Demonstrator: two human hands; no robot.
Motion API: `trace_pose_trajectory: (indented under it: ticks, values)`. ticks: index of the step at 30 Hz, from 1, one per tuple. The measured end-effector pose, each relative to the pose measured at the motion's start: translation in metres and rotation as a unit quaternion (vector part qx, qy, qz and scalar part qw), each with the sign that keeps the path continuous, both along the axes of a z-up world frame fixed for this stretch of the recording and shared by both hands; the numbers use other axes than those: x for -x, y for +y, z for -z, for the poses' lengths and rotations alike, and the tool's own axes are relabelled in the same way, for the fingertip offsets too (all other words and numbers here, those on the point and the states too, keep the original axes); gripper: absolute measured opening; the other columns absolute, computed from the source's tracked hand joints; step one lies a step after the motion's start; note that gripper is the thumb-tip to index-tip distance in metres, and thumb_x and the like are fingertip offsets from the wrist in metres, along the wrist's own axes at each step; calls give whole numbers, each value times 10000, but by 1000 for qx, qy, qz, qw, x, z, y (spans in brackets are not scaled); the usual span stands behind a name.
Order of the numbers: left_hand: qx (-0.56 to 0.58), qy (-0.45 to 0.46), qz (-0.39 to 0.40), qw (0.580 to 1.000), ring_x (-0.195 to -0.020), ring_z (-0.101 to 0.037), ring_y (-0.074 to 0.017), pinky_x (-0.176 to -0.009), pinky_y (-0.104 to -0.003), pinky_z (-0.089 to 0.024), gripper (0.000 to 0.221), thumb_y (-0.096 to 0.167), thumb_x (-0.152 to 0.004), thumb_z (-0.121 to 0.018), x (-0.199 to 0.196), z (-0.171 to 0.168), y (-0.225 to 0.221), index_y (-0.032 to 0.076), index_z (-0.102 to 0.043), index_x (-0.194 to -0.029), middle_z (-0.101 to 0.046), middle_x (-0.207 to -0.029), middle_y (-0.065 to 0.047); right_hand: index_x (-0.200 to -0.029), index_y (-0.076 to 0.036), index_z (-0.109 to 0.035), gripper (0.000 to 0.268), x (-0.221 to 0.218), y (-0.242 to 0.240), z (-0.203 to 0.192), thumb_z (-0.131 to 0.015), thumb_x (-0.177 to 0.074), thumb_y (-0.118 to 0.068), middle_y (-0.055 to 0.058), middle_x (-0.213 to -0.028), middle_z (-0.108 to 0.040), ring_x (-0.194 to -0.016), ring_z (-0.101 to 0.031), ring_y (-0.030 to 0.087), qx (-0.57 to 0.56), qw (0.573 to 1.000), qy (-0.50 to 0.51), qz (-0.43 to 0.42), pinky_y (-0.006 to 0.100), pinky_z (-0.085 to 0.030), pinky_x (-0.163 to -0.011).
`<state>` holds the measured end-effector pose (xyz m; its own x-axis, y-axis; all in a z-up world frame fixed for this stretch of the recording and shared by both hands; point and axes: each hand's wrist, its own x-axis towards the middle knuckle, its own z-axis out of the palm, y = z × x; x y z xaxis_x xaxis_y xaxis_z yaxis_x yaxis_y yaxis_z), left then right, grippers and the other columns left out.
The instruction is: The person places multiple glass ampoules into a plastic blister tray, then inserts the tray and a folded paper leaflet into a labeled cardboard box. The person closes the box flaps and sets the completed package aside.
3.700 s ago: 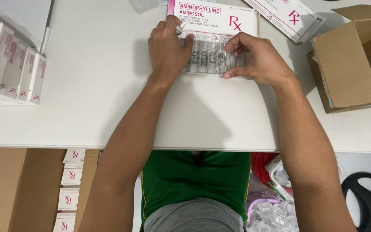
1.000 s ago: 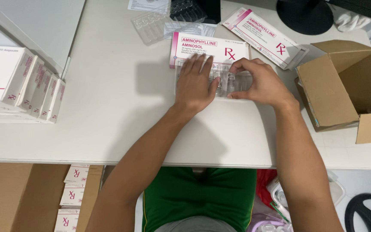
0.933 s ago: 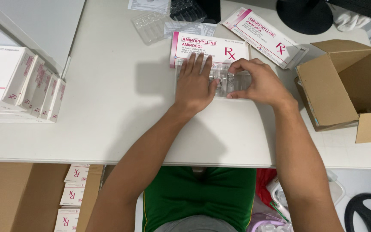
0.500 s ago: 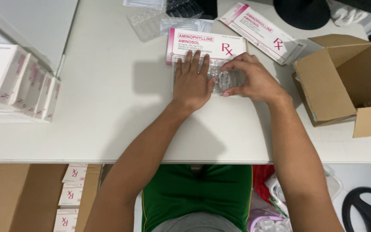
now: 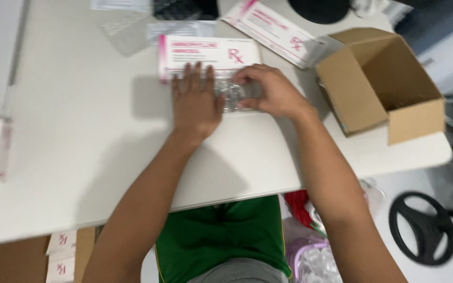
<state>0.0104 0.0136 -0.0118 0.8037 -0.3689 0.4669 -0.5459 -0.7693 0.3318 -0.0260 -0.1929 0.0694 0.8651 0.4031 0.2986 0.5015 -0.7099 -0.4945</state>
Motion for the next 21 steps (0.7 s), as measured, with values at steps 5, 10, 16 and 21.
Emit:
trace_pose_trajectory:
  ticks: [5, 10, 16, 21]
  values:
    - [4, 7, 11, 1000, -1513, -234, -442, -1214, -642, -100, 690, 372, -968, -591, 5, -1, 2, -8, -442, -1525, -364, -1592, -265, -1184, -43, -704, 332, 16, -5, -17, -876, -903, -91, 128, -1200, -703, -1146, -661, 287, -26, 970, -235, 52, 397, -539, -1003]
    - [15, -10, 14, 1000, -1509, -210, -451, -1208, -643, -89, 656, 366, -1006, -566, 7, -5, 3, -36, -437, -1508, -342, -1589, -276, -1226, 5, -678, 261, 64, -65, -56, -721, -976, 63, 115, -1196, -676, -1025, -652, 180, -92, 919, -347, 162, 296, -556, -966]
    - [43, -35, 32, 998, -1495, -238, -449, -1212, -633, -120, 642, 313, -1005, -587, 12, -8, -8, -62, -435, -1503, -373, -1555, -289, -1216, -2, -677, 285, 88, -168, -87, -805, -977, -92, 176, -1122, -729, -1022, -694, 260, 134, 900, -178, 374, 384, -549, -909]
    - [72, -35, 52, 995, -1485, -268, -458, -1222, -632, -146, 638, 269, -970, -655, 16, -13, -7, -57, -450, -1479, -398, -1539, -292, -1361, -129, -669, 498, 83, -193, -74, -775, -933, -361, 153, -1204, -736, -1081, -691, 321, 189, 855, 116, 469, 453, -542, -916]
